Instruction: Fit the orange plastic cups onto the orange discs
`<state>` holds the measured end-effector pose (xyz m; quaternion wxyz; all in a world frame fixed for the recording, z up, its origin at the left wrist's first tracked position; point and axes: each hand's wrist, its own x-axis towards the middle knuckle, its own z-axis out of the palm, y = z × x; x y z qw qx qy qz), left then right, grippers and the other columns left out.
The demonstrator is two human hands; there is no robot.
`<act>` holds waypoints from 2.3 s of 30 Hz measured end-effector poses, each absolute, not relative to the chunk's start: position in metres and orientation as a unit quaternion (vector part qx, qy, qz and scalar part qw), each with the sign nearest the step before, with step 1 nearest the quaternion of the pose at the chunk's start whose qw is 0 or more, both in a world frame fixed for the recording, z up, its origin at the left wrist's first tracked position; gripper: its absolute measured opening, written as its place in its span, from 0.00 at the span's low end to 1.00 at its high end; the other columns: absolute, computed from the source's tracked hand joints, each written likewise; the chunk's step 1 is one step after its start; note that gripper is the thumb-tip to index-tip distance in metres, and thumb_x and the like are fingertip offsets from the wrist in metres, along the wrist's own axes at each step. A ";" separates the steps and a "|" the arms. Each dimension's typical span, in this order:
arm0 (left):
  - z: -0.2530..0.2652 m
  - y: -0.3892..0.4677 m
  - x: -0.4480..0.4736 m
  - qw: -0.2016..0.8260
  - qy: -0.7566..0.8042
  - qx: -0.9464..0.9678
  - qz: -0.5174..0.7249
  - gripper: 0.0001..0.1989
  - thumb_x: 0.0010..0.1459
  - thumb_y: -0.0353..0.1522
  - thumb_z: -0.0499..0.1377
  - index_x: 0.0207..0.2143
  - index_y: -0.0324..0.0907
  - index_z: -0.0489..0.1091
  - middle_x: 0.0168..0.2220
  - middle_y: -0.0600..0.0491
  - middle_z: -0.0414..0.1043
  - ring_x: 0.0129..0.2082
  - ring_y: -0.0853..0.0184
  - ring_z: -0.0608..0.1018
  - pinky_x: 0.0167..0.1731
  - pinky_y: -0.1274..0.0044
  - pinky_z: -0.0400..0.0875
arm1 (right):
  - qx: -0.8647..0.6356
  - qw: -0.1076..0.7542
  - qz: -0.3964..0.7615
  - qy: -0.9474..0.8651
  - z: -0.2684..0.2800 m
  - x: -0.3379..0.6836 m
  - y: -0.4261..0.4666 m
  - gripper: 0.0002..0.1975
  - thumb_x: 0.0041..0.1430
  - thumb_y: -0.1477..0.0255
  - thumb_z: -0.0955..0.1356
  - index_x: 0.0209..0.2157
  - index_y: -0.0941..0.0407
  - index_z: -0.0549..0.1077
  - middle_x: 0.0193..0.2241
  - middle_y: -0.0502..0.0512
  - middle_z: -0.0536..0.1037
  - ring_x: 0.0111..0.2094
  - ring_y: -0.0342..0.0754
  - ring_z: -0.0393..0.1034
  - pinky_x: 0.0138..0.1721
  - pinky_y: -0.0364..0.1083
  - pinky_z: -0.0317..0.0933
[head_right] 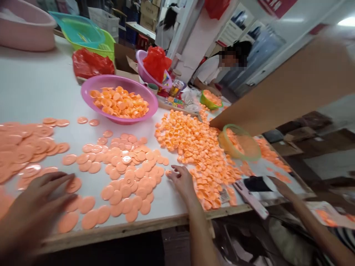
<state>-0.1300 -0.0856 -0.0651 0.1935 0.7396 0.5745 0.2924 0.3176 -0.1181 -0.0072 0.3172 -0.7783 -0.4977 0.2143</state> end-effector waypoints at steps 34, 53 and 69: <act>-0.022 -0.079 -0.125 0.322 0.591 0.692 0.260 0.08 0.55 0.28 0.59 0.34 0.45 0.78 0.34 0.51 0.74 0.39 0.61 0.73 0.38 0.71 0.67 | -0.588 0.208 0.456 -0.635 -0.011 0.036 -0.049 0.07 0.49 0.77 0.66 0.20 0.55 0.66 0.17 0.46 0.71 0.20 0.42 0.63 0.23 0.40 0.55; -0.015 -0.082 -0.116 0.332 0.653 0.626 0.269 0.09 0.59 0.28 0.55 0.25 0.42 0.69 0.29 0.52 0.72 0.33 0.64 0.73 0.33 0.73 0.65 | -0.584 0.223 0.535 -0.568 -0.017 0.028 -0.060 0.07 0.54 0.70 0.64 0.23 0.53 0.64 0.14 0.45 0.70 0.14 0.43 0.63 0.15 0.41 0.55; -0.052 -0.072 -0.137 0.012 0.633 0.737 0.235 0.19 0.65 0.36 0.48 0.50 0.38 0.73 0.53 0.38 0.71 0.53 0.47 0.71 0.47 0.56 0.69 | -0.661 0.482 0.236 -0.525 0.078 0.253 0.052 0.22 0.48 0.61 0.72 0.44 0.58 0.75 0.36 0.57 0.79 0.35 0.51 0.76 0.38 0.52 0.72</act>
